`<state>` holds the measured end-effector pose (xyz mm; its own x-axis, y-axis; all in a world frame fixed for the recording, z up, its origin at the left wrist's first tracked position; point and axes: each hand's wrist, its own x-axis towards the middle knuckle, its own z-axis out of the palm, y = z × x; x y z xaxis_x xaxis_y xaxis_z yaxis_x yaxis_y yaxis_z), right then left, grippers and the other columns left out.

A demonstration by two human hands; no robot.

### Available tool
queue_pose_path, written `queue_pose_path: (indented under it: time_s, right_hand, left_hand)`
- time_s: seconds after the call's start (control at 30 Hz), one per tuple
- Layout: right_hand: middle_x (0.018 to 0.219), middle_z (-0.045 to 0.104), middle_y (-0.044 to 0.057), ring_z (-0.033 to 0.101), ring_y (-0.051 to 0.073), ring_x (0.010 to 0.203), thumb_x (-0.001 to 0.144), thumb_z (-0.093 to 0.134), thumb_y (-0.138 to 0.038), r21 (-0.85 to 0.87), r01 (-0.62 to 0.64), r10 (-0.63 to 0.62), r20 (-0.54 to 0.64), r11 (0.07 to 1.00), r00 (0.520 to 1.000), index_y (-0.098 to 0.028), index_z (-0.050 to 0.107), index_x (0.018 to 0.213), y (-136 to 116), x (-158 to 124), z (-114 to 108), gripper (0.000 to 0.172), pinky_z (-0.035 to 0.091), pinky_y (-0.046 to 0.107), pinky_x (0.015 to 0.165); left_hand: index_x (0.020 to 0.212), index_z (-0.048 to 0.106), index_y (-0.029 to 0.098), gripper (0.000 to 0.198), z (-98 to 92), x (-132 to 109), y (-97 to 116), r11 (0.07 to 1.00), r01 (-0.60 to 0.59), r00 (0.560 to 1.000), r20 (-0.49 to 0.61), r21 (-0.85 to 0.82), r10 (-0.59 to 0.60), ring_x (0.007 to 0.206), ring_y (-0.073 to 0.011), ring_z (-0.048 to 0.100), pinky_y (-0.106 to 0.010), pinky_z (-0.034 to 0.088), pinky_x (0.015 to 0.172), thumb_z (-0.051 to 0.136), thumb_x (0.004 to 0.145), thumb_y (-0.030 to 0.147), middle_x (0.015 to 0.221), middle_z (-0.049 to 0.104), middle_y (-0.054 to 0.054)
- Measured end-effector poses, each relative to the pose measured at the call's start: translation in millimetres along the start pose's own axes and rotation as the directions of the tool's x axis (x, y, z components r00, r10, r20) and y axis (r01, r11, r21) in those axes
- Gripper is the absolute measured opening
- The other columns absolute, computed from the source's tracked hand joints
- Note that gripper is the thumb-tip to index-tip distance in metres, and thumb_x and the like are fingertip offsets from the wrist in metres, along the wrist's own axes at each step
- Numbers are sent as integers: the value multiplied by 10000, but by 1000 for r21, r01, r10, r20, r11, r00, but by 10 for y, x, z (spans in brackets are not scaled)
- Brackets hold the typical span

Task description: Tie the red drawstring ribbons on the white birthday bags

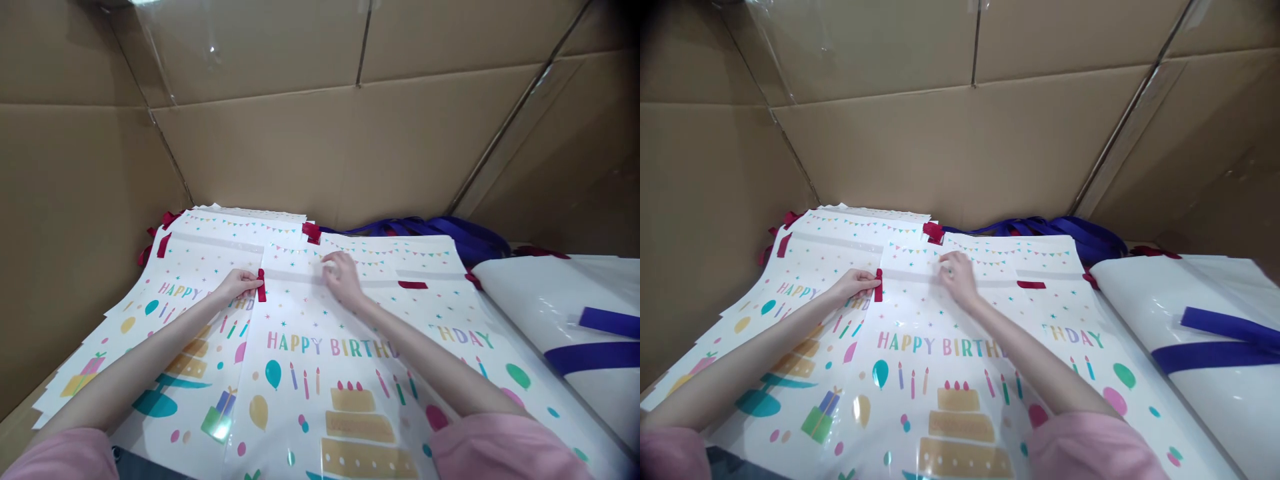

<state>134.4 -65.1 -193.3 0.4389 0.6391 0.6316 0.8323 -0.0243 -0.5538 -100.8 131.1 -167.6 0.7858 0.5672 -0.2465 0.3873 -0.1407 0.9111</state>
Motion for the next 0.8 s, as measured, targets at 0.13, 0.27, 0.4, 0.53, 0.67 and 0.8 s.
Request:
queue_pose_path:
  time_s: [0.13, 0.27, 0.4, 0.53, 0.67, 0.8]
  right_hand:
    - [904, 620, 85, 538, 252, 892, 750, 551, -255, -411, -369, 460, 148, 834, 876, -197, 624, 807, 821, 117, -793, 109, 398, 353, 787]
    - [799, 643, 49, 575, 214, 798, 685, 660, -305, -501, -334, 558, 408, 798, 722, -214, 647, 767, 1279, 97, -1315, 123, 413, 296, 728]
    - [697, 627, 23, 580, 197, 728, 616, 725, -346, -476, -249, 504, 540, 843, 674, -213, 644, 693, 1364, 89, -1425, 174, 423, 286, 693]
    - [661, 620, 27, 581, 195, 692, 570, 754, -384, -441, -299, 526, 596, 846, 607, -197, 613, 620, 1392, 130, -1454, 239, 436, 291, 661]
    - [633, 615, 33, 576, 181, 638, 539, 769, -390, -367, -421, 553, 649, 829, 522, -190, 594, 605, 1486, 166, -1577, 274, 460, 298, 630]
    - [635, 632, 40, 574, 164, 584, 484, 793, -364, -296, -589, 600, 678, 752, 426, -188, 629, 626, 1609, 134, -1711, 279, 479, 288, 569]
  left_hand:
    - [644, 602, 130, 376, -70, -59, -3, 1000, 11, 1000, -9, 18, -11, 399, -46, 368, -183, 221, 379, 735, 632, 481, 509, 541, 17]
    - [628, 592, 133, 381, -86, -83, 53, 999, 34, 999, 2, 36, -34, 396, -51, 370, -184, 234, 383, 749, 608, 480, 482, 514, 27]
    - [622, 588, 134, 384, -92, -71, 63, 999, 38, 999, 11, 23, -38, 396, -47, 362, -187, 247, 392, 765, 583, 473, 497, 515, 28]
    - [629, 587, 137, 389, -116, -47, 17, 999, 30, 999, 31, 37, -31, 402, -47, 360, -188, 246, 396, 747, 610, 491, 513, 522, 22]
    - [616, 574, 145, 401, -137, -34, -11, 997, 26, 999, 33, 71, -28, 404, -53, 363, -191, 248, 395, 741, 614, 509, 520, 520, 19]
    - [613, 570, 151, 391, -146, -19, -22, 997, 37, 999, 29, 67, -39, 397, -55, 361, -190, 244, 392, 750, 597, 497, 510, 516, 21]
